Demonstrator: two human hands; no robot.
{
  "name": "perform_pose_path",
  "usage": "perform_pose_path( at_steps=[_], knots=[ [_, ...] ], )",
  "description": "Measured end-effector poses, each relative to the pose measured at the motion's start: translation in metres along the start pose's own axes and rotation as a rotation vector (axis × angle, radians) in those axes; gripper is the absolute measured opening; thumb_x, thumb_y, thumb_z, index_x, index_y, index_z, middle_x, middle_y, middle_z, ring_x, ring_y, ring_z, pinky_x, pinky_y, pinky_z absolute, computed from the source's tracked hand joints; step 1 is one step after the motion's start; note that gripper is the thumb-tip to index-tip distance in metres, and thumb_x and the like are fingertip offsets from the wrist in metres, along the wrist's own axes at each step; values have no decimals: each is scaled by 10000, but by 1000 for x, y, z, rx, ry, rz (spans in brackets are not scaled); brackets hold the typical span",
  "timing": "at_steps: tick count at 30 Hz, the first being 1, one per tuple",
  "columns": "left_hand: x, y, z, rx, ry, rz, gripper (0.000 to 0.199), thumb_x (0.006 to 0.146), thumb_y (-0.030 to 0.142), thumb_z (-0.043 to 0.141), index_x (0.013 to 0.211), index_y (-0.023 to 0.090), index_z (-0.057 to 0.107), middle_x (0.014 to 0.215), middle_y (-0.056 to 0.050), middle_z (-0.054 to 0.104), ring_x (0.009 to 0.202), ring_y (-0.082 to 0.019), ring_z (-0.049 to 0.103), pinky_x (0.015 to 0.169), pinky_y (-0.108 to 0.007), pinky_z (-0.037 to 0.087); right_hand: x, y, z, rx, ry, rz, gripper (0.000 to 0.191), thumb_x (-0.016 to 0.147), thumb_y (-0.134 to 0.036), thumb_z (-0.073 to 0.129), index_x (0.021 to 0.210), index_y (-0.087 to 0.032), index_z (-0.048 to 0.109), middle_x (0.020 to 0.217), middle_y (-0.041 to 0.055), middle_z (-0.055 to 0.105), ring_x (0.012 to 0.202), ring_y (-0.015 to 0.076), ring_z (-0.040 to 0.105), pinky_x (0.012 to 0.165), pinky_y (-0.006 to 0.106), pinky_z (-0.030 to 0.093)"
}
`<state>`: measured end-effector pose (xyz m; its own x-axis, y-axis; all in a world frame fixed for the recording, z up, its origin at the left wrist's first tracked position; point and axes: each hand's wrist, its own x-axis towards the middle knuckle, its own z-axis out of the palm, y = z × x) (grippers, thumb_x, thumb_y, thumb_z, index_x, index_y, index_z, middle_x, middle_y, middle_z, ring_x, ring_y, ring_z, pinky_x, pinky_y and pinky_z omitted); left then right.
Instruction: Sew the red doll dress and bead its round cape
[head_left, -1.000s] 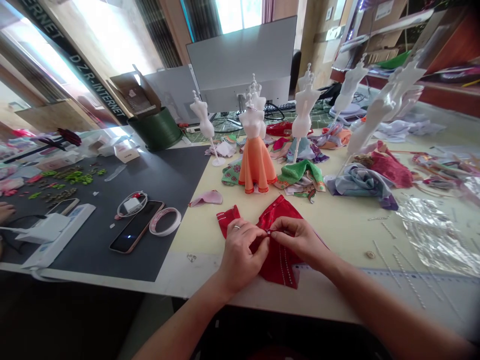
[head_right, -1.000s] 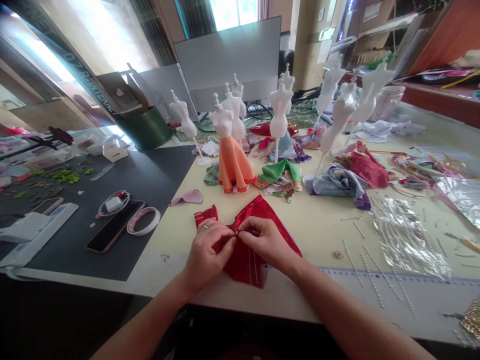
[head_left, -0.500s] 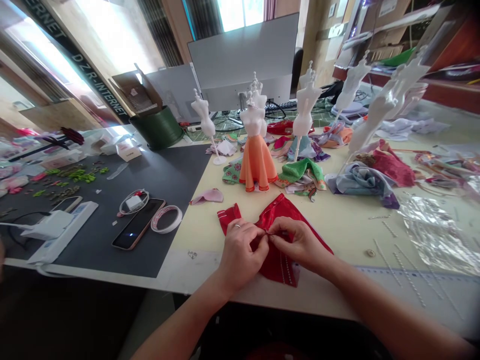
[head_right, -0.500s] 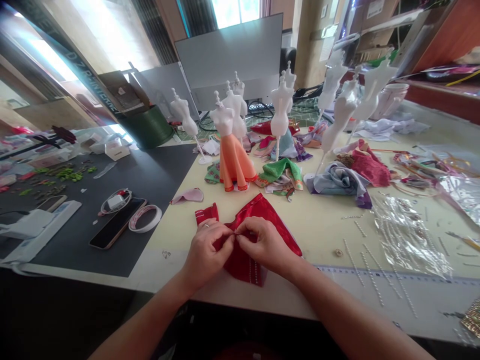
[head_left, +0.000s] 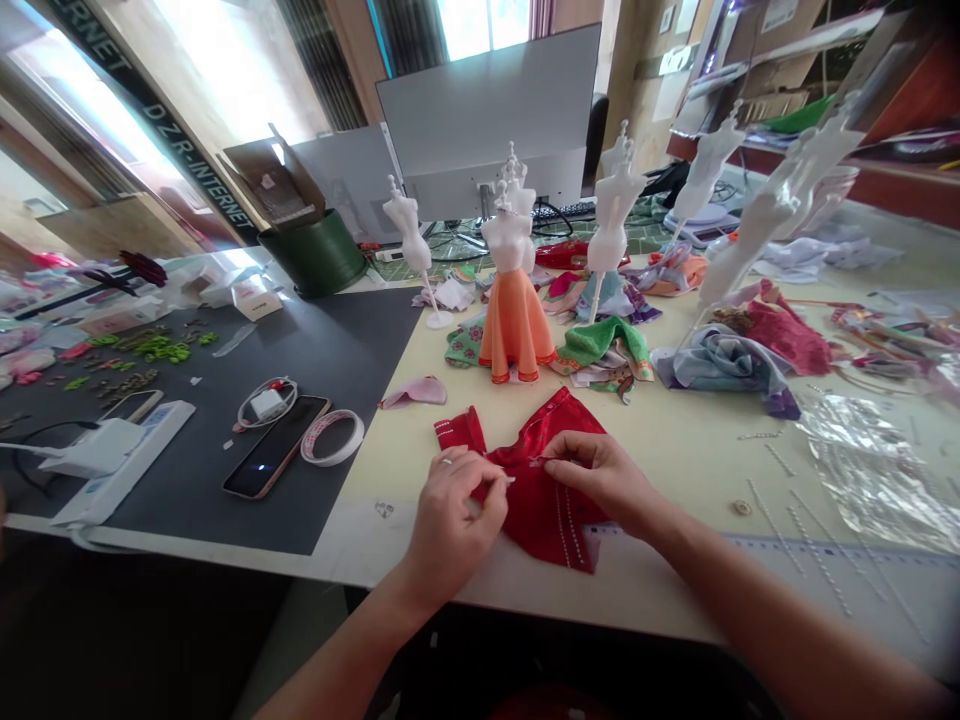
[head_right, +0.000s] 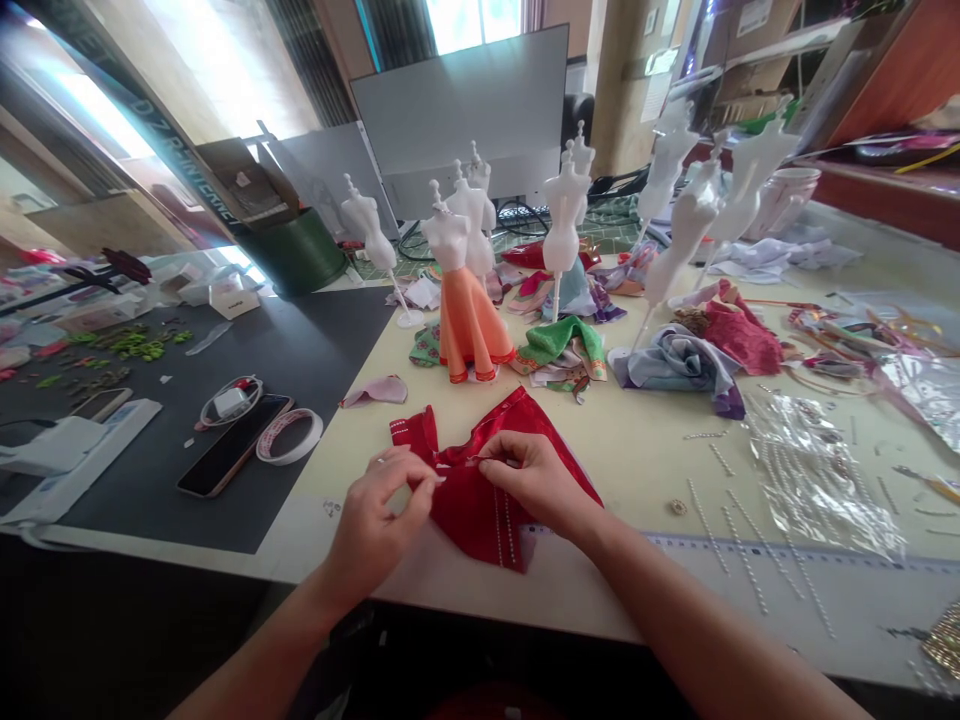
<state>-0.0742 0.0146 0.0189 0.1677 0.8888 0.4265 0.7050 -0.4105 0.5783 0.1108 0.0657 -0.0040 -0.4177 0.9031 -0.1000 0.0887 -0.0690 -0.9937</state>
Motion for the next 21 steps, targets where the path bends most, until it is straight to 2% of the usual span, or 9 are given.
perform_pose_path(
  at_steps=[2,7,10,12,14,15,17,19,21],
  knots=[
    [-16,-2,-16,26,-81,56,157,831,107,460,709,185,521,694,-10,573,725,-156,513,803,-329,404,1,2,-1,15,5,15,126,751,-290,587,723,-168,580,603,-34,511,507,80,405,459,207,277],
    [-70,-14,-54,160,-560,150,204,808,78,453,640,180,507,640,-8,557,639,-146,512,608,-261,410,0,0,-1,18,-4,47,134,755,-304,586,721,-175,576,597,-33,505,504,82,405,456,207,275],
    [-92,-22,-72,242,-674,138,213,801,79,475,625,184,534,622,-2,588,594,-137,546,561,-233,428,-2,-2,1,10,-17,66,124,749,-293,591,713,-176,578,599,-34,512,495,77,404,442,201,276],
    [-98,-24,-81,230,-671,120,236,808,48,434,817,202,612,746,-9,641,665,-132,594,598,-213,458,-2,-2,2,9,-41,77,118,755,-288,589,724,-174,582,587,-38,506,483,71,398,430,196,271],
    [-97,-22,-84,170,-606,111,367,818,24,405,1066,227,585,925,-20,657,797,-125,619,686,-196,478,-2,-2,2,4,-62,90,124,763,-294,588,740,-172,587,568,-43,491,465,66,385,414,192,253],
    [-93,-20,-83,132,-550,104,398,825,24,409,1129,236,555,980,-21,651,848,-122,618,732,-193,477,-2,-1,2,0,-67,94,128,765,-299,588,747,-172,589,562,-44,486,458,65,378,408,192,245],
    [-80,-16,-74,56,-401,69,339,840,52,456,1104,238,561,966,-15,650,869,-121,608,798,-206,465,-2,-2,2,-2,-70,80,134,763,-303,594,741,-171,587,562,-44,487,453,63,373,406,193,243],
    [-59,-12,-57,-19,-210,22,244,843,86,490,1023,221,585,935,-18,650,881,-136,600,881,-264,447,-2,-2,1,3,-68,39,132,756,-297,603,730,-168,588,590,-34,509,474,66,393,425,196,270],
    [-34,-9,-36,-121,-136,-82,216,847,135,498,1028,206,593,958,-38,644,926,-162,590,862,-291,461,-2,-3,0,14,-76,-5,125,752,-286,610,730,-164,596,613,-26,521,499,69,407,444,197,287]
  ],
)
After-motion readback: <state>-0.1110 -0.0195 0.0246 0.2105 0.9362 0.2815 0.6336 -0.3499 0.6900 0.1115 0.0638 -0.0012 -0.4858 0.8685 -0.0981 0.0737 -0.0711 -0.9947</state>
